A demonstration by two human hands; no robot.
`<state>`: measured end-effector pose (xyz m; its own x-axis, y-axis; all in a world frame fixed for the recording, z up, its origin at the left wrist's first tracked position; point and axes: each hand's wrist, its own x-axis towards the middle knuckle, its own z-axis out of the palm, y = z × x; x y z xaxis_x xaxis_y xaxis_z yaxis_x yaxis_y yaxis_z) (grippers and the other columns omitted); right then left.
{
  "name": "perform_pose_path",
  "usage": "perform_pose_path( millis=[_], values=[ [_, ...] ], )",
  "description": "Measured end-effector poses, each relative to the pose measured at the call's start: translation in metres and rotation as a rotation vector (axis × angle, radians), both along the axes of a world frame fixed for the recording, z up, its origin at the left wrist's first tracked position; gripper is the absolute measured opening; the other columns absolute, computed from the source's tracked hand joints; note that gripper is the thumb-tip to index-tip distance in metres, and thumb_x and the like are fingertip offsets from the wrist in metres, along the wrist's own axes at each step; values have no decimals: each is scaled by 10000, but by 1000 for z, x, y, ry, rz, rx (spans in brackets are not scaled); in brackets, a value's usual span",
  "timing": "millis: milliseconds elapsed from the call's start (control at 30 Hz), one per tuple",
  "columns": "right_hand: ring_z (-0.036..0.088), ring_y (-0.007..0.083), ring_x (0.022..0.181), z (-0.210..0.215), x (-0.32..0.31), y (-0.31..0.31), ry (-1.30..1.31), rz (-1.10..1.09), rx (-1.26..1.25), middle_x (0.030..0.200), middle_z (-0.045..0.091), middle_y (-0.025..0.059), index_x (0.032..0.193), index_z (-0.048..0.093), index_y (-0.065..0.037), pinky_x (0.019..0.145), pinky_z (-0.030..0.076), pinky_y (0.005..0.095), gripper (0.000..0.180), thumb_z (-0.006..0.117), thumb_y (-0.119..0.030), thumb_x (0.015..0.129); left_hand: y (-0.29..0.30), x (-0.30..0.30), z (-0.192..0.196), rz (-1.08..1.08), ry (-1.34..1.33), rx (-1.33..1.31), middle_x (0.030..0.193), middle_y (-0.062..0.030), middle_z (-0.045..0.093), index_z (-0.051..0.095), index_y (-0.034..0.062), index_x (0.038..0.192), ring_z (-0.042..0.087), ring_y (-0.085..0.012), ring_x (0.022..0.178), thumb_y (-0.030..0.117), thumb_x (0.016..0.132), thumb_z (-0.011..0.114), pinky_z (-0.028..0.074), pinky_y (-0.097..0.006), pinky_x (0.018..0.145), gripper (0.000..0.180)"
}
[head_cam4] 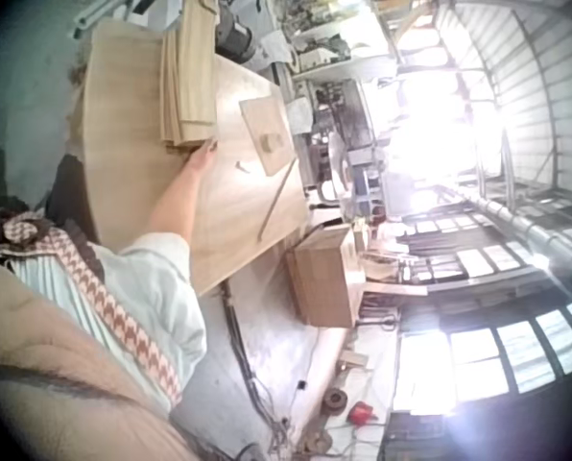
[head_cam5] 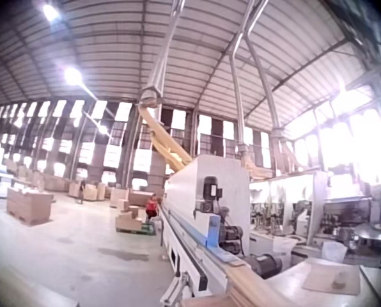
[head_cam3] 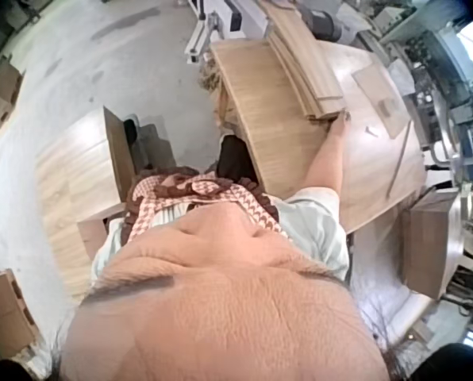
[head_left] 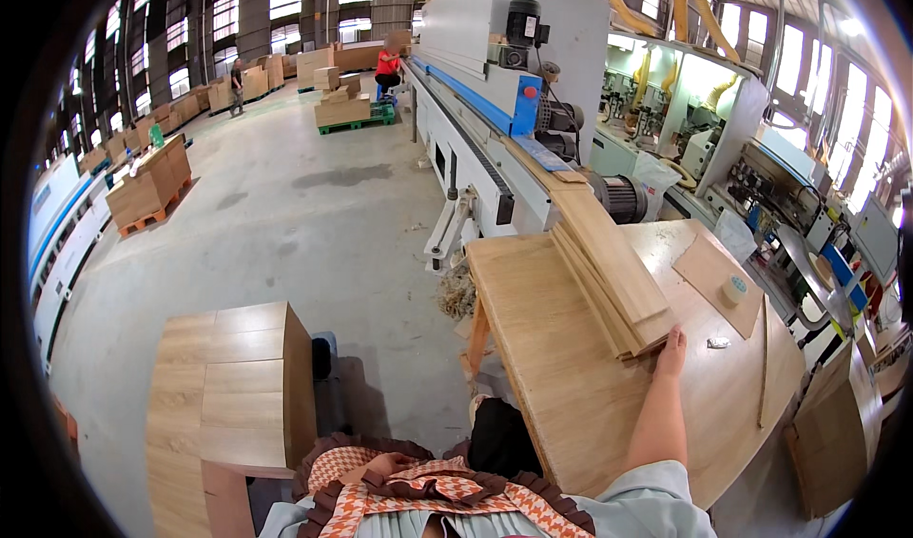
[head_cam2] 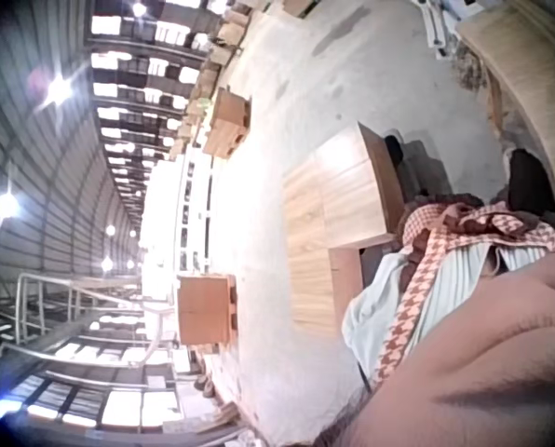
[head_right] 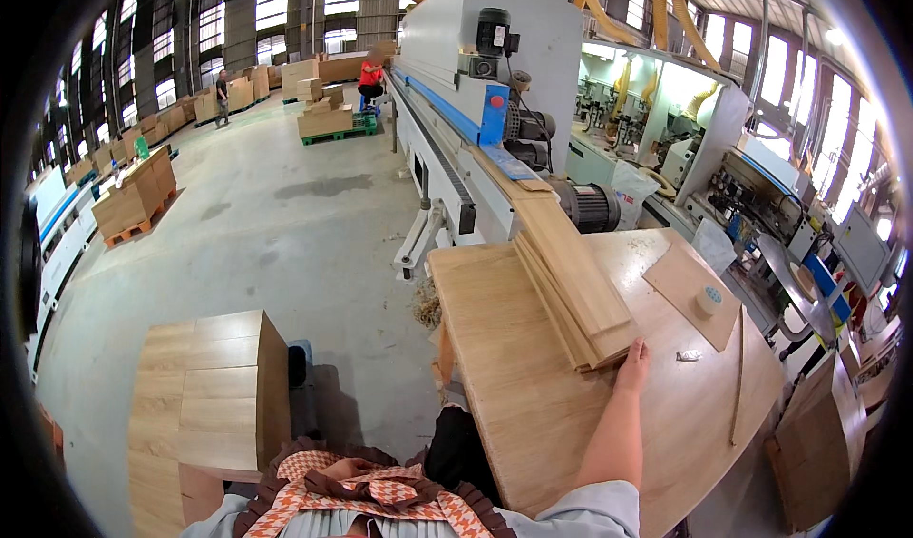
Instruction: The person picks up wooden planks from a table and stacks them onto a pallet by hand. They then move a plastic stool, sit down to gather and align more wooden planks on the table, and stack them onto the pallet.
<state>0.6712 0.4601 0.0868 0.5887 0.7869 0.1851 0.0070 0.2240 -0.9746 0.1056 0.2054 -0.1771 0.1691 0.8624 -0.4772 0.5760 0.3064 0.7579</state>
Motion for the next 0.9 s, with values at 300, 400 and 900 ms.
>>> perform_pose_path(
  millis=[300, 400, 900],
  values=[
    [343, 245, 1202, 0, 8, -1, 68, 18, -40, 1339, 332, 108, 1327, 285, -79, 993, 286, 348, 646, 468, -482, 856, -2, 3, 51, -129, 81, 17, 1093, -117, 585, 566, 66, 1119, 544, -233, 1000, 297, 822, 574, 411, -307, 875, 377],
    [343, 243, 1201, 13, -17, -5, 111, 65, -37, 1330, 344, 106, 1321, 298, -89, 985, 293, 352, 633, 486, -471, 853, -9, -6, 25, -58, 24, -42, 1080, -104, 594, 564, 100, 1137, 555, -236, 984, 319, 805, 587, 421, -309, 862, 398],
    [451, 191, 1014, 7, -14, -2, -29, 24, -19, 1125, 468, 103, 1172, 406, -24, 865, 385, 322, 572, 542, -460, 828, -4, 2, 21, -70, 121, -48, 1042, -80, 613, 576, 116, 1118, 581, -206, 943, 337, 774, 618, 445, -307, 839, 411]
  ],
)
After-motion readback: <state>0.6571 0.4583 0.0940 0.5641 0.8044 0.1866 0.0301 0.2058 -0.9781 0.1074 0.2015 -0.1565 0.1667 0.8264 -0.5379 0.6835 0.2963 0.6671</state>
